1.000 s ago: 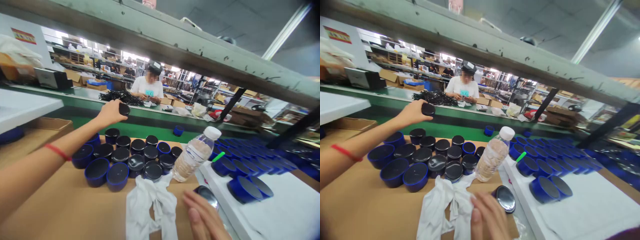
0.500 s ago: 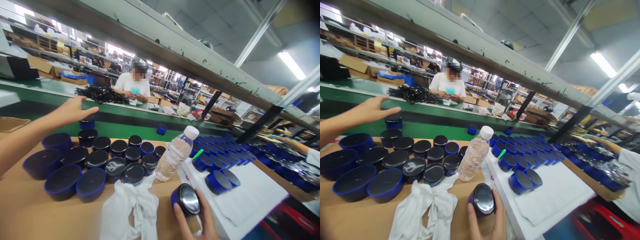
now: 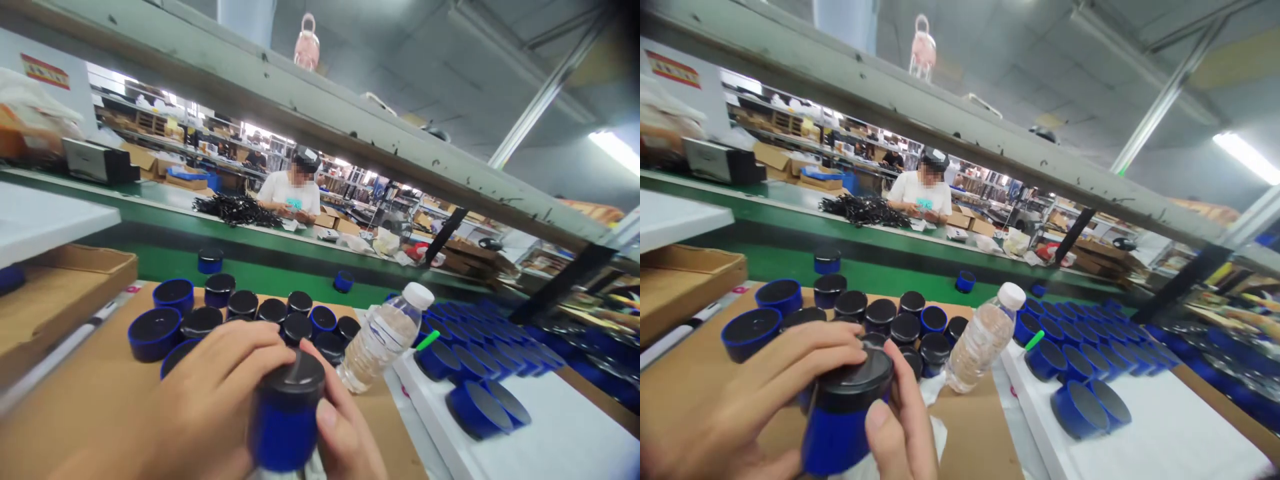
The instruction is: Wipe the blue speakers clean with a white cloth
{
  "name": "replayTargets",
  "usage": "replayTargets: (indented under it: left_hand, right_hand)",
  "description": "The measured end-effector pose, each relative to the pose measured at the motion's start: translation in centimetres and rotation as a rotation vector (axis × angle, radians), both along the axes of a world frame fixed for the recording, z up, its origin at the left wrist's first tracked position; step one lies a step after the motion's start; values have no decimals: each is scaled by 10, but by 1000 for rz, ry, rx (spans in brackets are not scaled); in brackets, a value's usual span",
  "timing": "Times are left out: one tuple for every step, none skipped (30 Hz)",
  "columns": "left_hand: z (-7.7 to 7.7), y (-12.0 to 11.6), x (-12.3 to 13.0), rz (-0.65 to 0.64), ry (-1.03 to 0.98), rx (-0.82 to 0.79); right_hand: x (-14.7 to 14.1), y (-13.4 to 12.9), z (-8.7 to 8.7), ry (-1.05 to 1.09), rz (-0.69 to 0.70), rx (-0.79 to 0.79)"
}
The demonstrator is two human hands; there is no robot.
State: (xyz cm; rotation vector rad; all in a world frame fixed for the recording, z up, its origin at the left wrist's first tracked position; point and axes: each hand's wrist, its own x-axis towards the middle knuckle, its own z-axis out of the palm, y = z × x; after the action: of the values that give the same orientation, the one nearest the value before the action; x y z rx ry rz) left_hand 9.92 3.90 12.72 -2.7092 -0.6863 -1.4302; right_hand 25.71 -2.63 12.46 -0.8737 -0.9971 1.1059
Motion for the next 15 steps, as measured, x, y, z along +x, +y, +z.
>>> replayTargets:
  left_hand:
    - [3, 6, -7, 51, 43, 54]
    - [5, 11, -12, 99, 60, 83]
    - [4, 15, -16, 139, 38, 83]
    - [2, 18, -18, 165, -3, 56]
    - [-1, 21, -19, 173, -58, -2]
    - [-4, 24, -19, 170, -119, -78]
    - [-7, 27, -18, 162, -165, -163]
    - [-10, 31, -18, 149, -210, -249]
    - [-11, 35, -17, 128, -255, -333]
    - [-12, 39, -18, 99, -306, -413]
    - [-11, 43, -18, 67, -360, -493]
    - [-10, 46, -19, 29, -403, -568]
    - [-9, 48, -21, -13, -440, -640]
    - [-8, 51, -23, -56, -472, -710]
    - [-8, 52, -24, -99, -502, -779]
  right_hand:
    - [-3, 9, 3, -10, 10, -25]
    - [-7, 20, 7, -33, 22, -53]
    - [-11, 30, 10, -41, 59, -80]
    - [-15, 40, 13, -17, 130, -116]
    - [-19, 50, 16, 35, 228, -157]
    - [-24, 59, 19, 107, 335, -198]
    - [-28, 66, 21, 175, 428, -242]
    - [-32, 73, 22, 227, 497, -287]
    - [-36, 78, 23, 256, 540, -341]
    - [-39, 82, 23, 255, 573, -389]
    - [-41, 85, 23, 238, 614, -417]
    - [-43, 89, 23, 225, 671, -434]
    - [-45, 92, 23, 212, 739, -441]
    - [-46, 95, 23, 202, 809, -440]
    - [-47, 99, 22, 194, 865, -436]
